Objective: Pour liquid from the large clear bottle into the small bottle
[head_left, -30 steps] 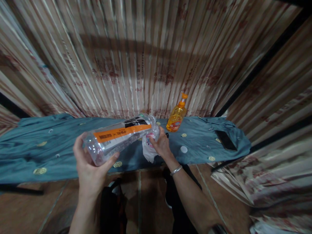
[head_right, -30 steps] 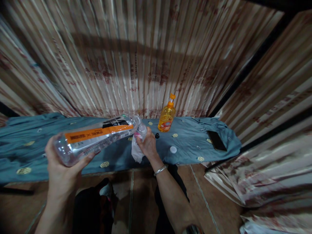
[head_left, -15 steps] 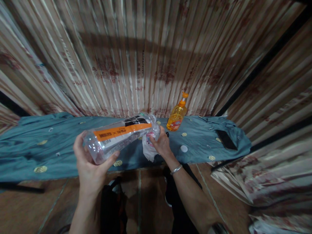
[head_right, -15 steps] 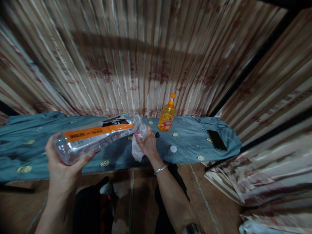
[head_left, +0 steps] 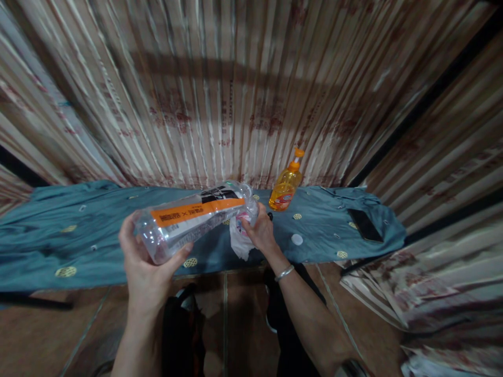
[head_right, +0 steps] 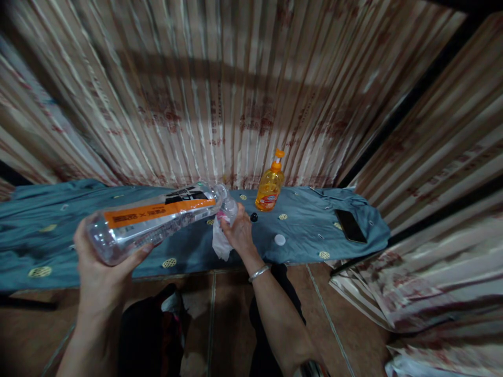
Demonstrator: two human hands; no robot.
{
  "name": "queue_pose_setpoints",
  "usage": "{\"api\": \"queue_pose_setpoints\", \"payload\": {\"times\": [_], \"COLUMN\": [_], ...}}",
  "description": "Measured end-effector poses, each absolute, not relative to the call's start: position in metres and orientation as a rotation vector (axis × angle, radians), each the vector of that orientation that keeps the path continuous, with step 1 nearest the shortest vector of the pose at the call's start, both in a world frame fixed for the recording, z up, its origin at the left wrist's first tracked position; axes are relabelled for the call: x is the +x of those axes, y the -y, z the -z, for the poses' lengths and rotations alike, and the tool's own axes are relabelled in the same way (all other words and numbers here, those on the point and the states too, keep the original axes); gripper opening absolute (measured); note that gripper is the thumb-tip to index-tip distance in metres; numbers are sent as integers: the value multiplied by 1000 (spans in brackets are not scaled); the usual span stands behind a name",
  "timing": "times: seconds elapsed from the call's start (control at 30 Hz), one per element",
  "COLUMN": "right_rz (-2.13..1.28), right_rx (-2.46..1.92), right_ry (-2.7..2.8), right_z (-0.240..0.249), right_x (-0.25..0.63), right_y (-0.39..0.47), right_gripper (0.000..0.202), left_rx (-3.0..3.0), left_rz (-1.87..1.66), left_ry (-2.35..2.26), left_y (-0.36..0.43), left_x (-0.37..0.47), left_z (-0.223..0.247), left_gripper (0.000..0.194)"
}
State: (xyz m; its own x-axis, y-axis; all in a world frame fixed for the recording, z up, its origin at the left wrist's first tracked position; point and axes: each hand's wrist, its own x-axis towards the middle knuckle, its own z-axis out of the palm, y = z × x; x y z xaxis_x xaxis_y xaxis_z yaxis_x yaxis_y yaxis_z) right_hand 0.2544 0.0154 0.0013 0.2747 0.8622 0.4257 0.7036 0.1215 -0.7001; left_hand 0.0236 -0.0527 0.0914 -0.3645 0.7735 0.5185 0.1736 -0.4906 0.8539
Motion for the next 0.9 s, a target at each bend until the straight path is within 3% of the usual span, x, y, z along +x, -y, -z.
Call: {"api": "queue_pose_setpoints", "payload": {"times": [0.9], "right_rz": [-204], "right_rx": [-1612], "right_ry": [1460], "right_z": [0], "right_x": [254], "right_y": [-16], "right_gripper": [65], "left_rx": [1432], "left_rz": [-1923], "left_ry": [-1238], "left_y": [52], "left_x": [23], "left_z": [-88], "left_gripper": [97]}}
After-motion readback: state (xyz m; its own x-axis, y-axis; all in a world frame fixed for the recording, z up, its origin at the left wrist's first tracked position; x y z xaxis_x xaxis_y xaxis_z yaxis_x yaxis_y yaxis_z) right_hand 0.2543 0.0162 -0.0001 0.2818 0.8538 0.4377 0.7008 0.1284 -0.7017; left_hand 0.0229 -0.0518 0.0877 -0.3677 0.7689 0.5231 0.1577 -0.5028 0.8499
